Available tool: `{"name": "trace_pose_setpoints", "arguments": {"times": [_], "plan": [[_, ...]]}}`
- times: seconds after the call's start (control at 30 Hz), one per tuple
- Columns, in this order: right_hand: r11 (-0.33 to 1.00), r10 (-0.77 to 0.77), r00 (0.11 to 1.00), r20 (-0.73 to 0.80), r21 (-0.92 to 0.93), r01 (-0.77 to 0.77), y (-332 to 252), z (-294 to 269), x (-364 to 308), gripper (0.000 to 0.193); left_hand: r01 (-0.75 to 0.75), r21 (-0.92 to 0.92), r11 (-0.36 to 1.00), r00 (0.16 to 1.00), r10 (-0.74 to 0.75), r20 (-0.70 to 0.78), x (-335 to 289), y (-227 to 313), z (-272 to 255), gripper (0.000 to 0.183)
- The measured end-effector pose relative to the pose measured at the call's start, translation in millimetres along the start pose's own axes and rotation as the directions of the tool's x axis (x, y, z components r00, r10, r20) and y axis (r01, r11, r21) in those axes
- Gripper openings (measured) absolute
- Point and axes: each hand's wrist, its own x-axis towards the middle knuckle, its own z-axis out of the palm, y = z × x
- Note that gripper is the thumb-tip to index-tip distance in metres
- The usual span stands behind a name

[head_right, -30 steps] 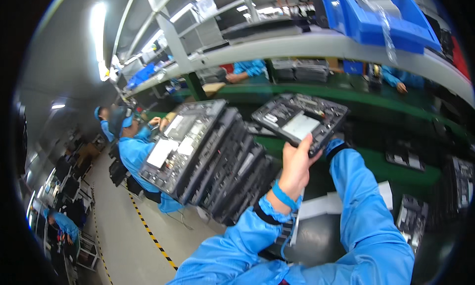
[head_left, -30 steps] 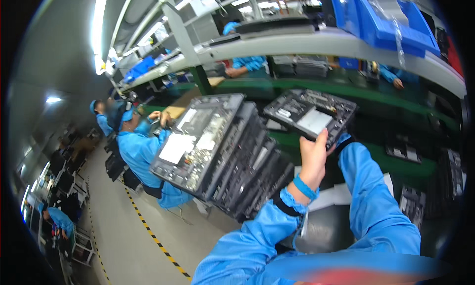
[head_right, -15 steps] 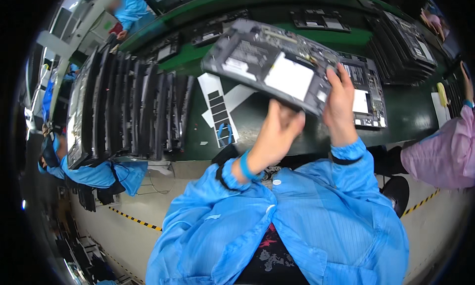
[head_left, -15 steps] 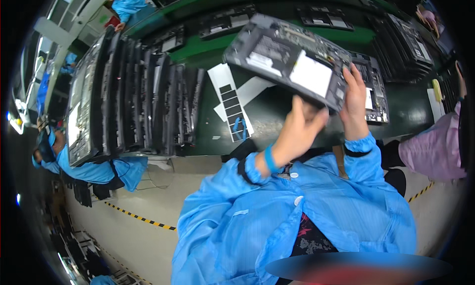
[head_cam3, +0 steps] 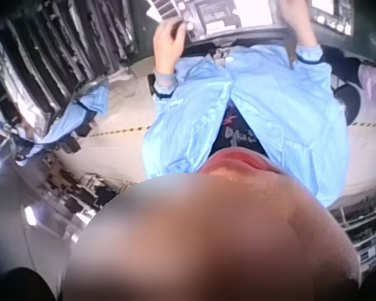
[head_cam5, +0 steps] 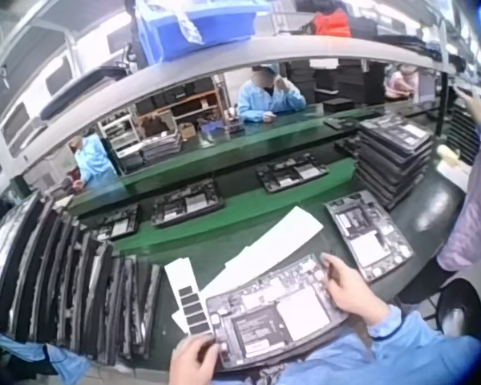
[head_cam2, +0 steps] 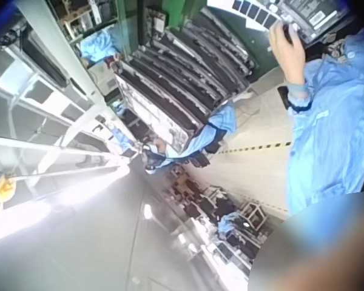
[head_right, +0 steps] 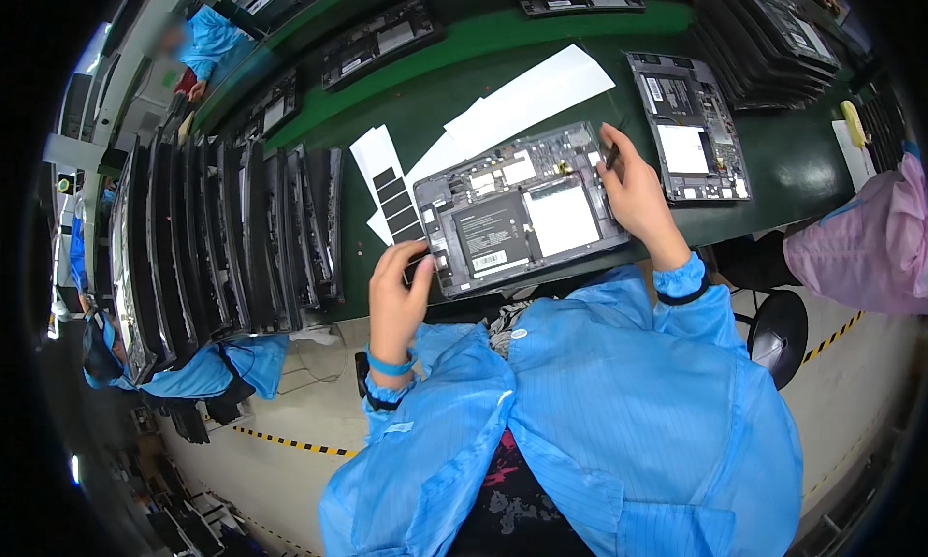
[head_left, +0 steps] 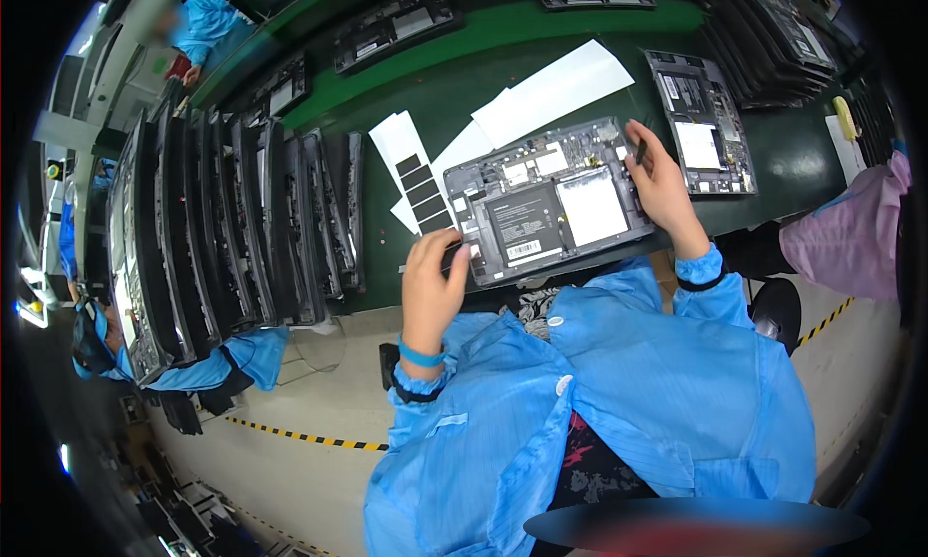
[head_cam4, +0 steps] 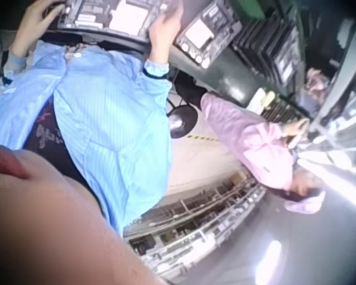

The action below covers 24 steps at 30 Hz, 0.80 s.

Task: Assemble internal components of electronic devices on a production line.

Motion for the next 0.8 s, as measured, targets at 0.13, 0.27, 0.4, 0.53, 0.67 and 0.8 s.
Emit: {"name": "trace_pose_setpoints", "arguments": {"times": [0.13,0.27,0.4,0.53,0.67,0.8], "plan": [[0.893,-0.371,0.925,-0.086,-0.306,0.330,2,-2,-21,0.044,-0.091,0.175,0.980,0.996,0.089,0.019,13,8,1,0.018],[0.931,-0.354,0.918,-0.176,-0.162,0.328,-23,-19,-36,0.015,-0.326,0.041,0.945,0.929,0.328,-0.171,65,83,-34,0.019],[0.832,-0.411,0.906,0.098,-0.365,0.417,-17,-29,-45,0.036,-0.766,0.087,0.637,0.521,0.694,-0.496,133,199,-92,0.023],[0.777,-0.388,0.878,0.279,-0.413,0.475,26,-1,-58,0.057,-0.782,0.336,0.525,0.256,0.762,-0.594,200,314,-146,0.029],[0.799,-0.437,0.885,0.163,-0.382,0.465,21,15,-61,0.050,-0.528,0.544,0.652,0.447,0.758,-0.475,348,313,-210,0.046],[0.810,-0.520,0.853,0.047,-0.291,0.509,44,18,-58,0.043,-0.541,0.533,0.650,0.741,0.668,-0.063,411,310,-226,0.038]]}}
